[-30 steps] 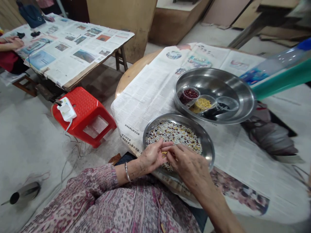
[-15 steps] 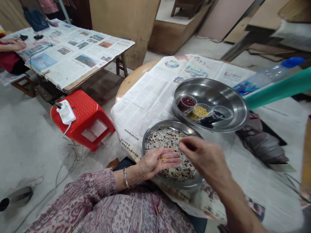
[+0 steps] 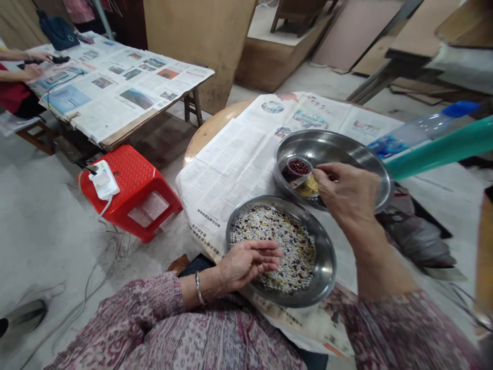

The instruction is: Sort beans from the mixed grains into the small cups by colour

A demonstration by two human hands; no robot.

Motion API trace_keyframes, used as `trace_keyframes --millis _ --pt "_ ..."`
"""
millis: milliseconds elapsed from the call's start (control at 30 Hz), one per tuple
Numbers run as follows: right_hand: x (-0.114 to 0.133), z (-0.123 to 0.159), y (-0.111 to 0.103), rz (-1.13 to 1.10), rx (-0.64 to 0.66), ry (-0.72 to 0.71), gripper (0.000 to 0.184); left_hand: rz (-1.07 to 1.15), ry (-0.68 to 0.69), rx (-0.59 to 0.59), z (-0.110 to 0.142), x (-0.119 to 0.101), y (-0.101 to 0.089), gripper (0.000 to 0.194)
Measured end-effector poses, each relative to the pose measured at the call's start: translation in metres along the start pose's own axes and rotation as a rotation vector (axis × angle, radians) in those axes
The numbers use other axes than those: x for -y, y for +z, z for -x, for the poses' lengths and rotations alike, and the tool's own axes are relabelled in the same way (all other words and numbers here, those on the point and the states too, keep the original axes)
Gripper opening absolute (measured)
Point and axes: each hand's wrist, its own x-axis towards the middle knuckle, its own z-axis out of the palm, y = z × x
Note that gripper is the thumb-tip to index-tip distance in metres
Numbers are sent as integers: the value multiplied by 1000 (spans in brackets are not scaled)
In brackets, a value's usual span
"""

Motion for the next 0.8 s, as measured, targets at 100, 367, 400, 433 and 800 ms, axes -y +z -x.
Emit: trace_keyframes --millis 100,367,400,433,800 --pt "-2 53 -7 -123 -43 16 31 84 -8 22 -2 -3 1 40" --pt "-16 198 7 -57 -207 -73 18 271 -26 225 0 -17 25 32" --pt "-18 209 12 -63 -258 -76 16 278 -20 252 0 -18 28 35" --pt "-19 218 17 -78 -313 -80 15 286 -14 274 0 -19 31 38" --pt "-18 234 43 -225 -387 -168 14 334 34 223 -25 -9 41 50"
